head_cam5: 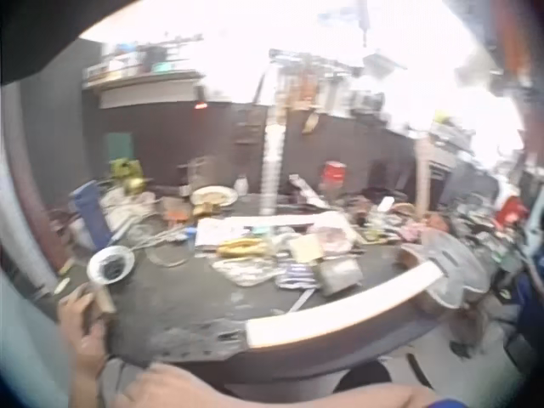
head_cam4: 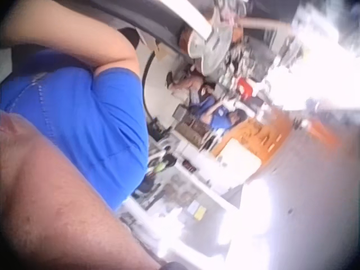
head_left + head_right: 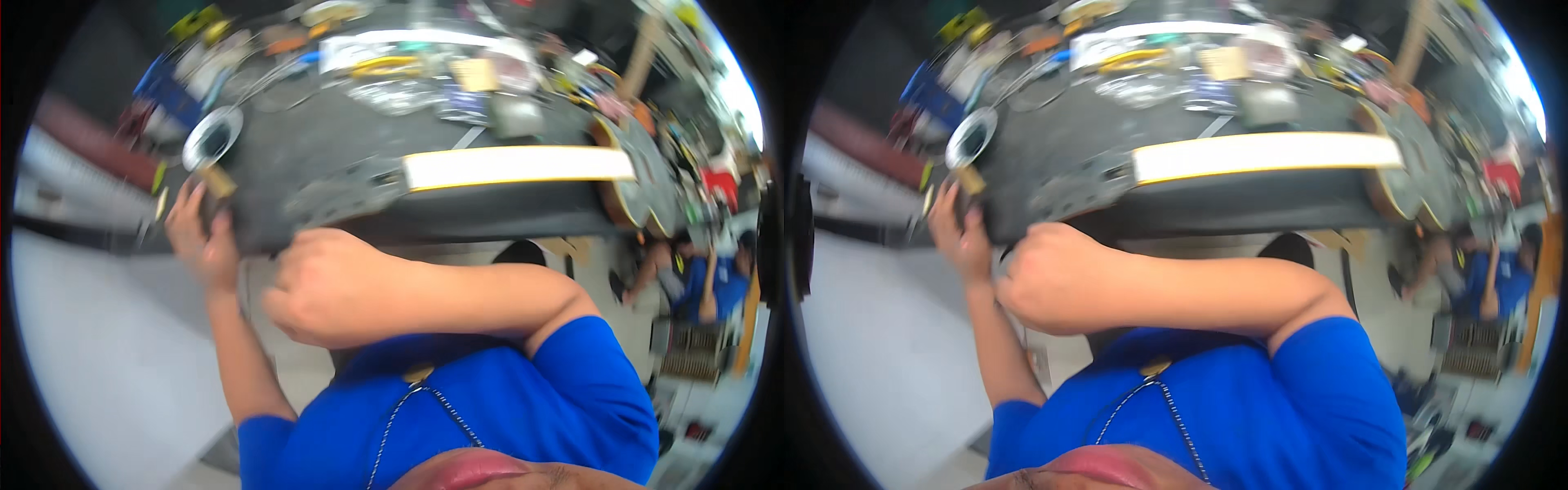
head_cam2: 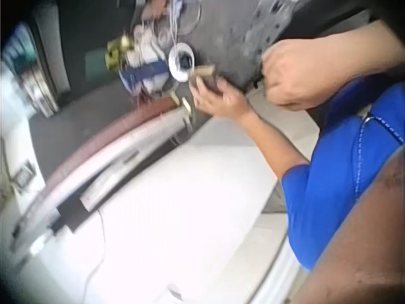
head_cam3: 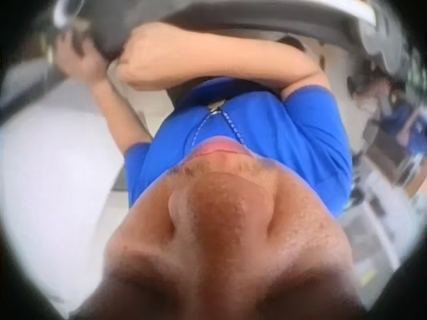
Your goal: The person sands the wooden headstock of a guitar using a sanding block, applying pressure to smooth the surface and edges.
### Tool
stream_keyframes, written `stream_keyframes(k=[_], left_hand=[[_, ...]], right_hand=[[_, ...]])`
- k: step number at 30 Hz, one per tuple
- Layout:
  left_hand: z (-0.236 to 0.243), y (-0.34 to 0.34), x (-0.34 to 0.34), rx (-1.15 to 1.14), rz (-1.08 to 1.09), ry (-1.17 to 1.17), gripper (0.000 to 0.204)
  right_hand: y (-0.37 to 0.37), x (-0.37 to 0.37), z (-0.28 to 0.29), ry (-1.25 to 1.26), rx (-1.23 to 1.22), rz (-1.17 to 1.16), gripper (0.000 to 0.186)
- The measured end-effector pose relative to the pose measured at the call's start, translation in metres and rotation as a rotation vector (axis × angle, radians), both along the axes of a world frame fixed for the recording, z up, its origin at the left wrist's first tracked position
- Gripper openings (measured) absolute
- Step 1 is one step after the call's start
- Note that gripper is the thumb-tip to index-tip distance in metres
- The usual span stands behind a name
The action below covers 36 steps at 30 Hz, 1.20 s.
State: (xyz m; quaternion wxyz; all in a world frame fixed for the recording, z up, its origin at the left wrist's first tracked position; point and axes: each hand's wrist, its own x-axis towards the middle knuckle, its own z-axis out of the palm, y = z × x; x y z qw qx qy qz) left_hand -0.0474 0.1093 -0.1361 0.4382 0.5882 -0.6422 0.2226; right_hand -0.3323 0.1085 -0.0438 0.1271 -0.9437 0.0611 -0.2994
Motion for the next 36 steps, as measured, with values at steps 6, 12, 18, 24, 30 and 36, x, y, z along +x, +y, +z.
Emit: stream_keyframes(k=[6, 12, 18, 24, 30, 36], left_hand=[[-0.019, 0.009, 0.023, -0.027, 0.010, -0.009, 0.044], [-0.020, -0.001, 0.025, 0.022, -0.014, 0.006, 0.043], [-0.015, -0.004, 0.014, 0.044, 0.014, -0.041, 0.042], [-0.008, 0.005, 0.024, 0.066, 0.072, -0.129, 0.044], [0.003, -0.002, -0.011, 0.048, 0.043, -0.051, 0.051], [0.012, 0.012, -0.017, 0.095, 0.085, 0.028, 0.055]], right_hand=[[-0.001, -0.001, -0.033, 0.262, -0.194, -0.387, 0.081], [0.008, -0.010, 0.014, 0.301, 0.005, 0.012, 0.076], [0.012, -0.010, -0.041, 0.396, -0.085, 0.190, 0.083], [0.010, -0.029, -0.046, -0.036, -0.258, -0.645, 0.053], [0.030, -0.072, -0.030, 0.022, 0.126, 0.253, 0.025], [-0.026, -0.173, -0.015, -0.142, 0.101, -0.176, 0.034]])
